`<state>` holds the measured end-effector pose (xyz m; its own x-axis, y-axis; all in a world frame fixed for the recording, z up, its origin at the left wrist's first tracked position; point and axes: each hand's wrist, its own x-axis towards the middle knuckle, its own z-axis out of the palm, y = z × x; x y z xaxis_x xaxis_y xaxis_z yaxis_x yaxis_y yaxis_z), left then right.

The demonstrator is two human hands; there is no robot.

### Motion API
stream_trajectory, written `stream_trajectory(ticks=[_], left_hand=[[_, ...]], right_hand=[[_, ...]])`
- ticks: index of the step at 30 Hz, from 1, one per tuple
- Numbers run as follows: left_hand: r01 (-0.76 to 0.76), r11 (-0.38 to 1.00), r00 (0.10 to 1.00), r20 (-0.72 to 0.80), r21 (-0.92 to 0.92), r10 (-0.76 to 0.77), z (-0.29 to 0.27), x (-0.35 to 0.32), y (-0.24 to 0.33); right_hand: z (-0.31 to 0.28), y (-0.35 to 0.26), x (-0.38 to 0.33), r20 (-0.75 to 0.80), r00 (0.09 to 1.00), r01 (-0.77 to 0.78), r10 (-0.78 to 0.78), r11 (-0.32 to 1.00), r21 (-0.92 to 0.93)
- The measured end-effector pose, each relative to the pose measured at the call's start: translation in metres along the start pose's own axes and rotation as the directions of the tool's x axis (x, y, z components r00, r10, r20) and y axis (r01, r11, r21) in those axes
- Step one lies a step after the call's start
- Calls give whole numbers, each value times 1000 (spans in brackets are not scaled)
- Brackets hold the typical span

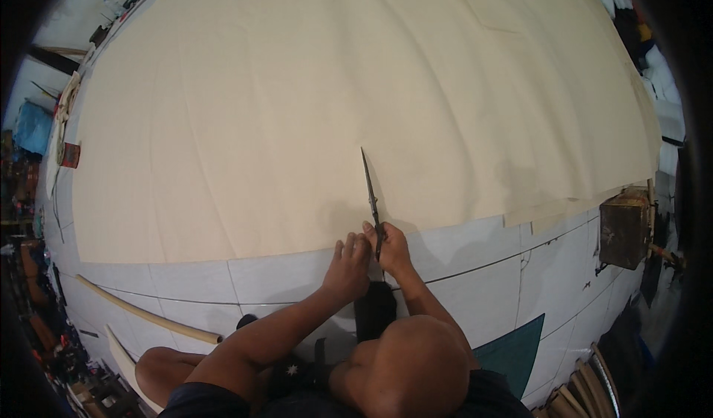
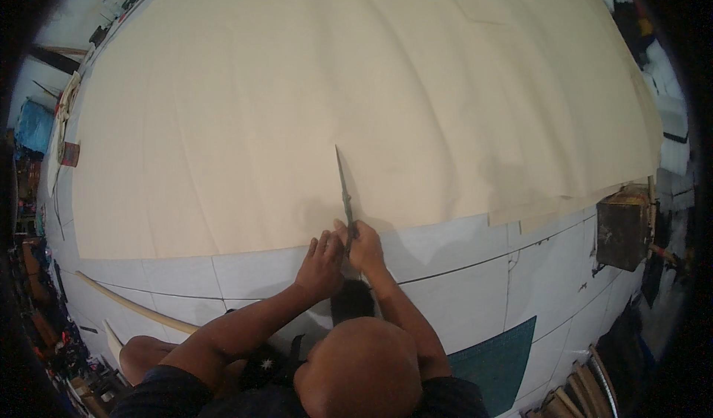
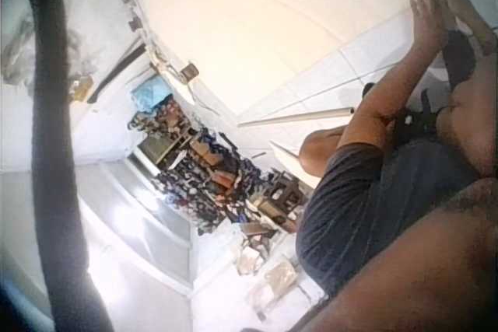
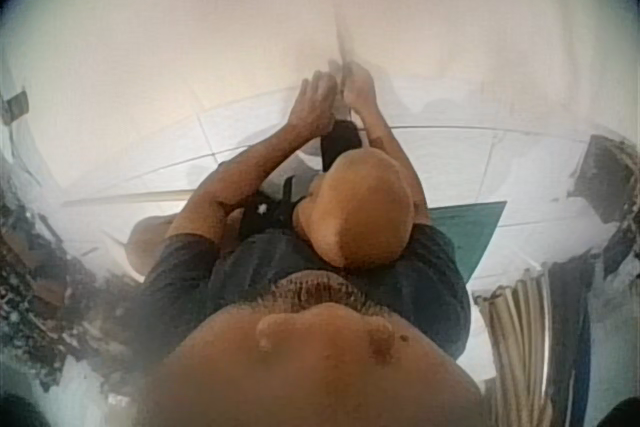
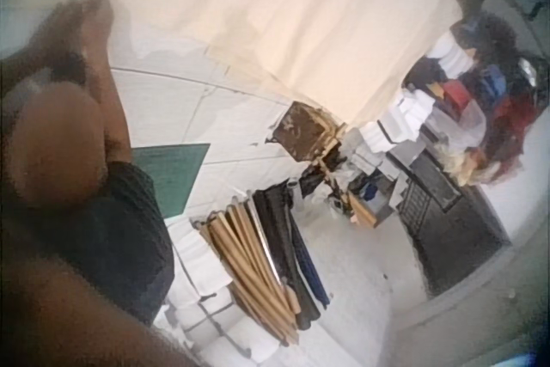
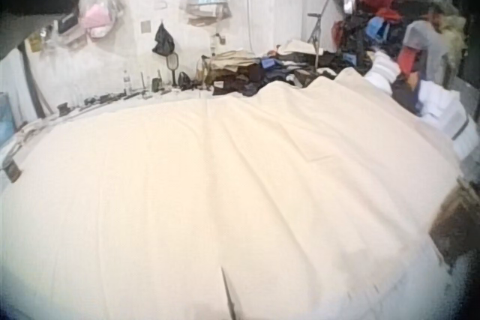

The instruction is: The person spreads a large piece of off-white fabric on the floor, uses a wooden stick to measure and mark a line, and then cuts the fabric along the line with scissors. The person repeats the process to cut another section.

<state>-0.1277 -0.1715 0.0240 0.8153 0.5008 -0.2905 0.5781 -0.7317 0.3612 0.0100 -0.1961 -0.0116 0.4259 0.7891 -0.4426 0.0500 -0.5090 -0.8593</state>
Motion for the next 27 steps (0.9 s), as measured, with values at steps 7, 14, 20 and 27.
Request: stream_trajectory(ticks=[7, 14, 20, 27], left_hand=[[-25, 999, 1000, 18, 26, 24, -6, 1, 1], [-14, 998, 1000, 18, 62, 13, -7, 2, 6], [-29, 1000, 999, -22, 4, 29, -3, -1, 2], [-26, 999, 1000, 0, -23, 26, -2, 0, -3]], right_hand=[[-4, -34, 42, 103, 981, -158, 162, 986, -45], [-1, -36, 48, -23, 999, -35, 34, 997, -62], [2, -37, 52, 39, 996, -76, 78, 996, -50], [7, -64, 92, 120, 976, -195, 179, 971, 135]])
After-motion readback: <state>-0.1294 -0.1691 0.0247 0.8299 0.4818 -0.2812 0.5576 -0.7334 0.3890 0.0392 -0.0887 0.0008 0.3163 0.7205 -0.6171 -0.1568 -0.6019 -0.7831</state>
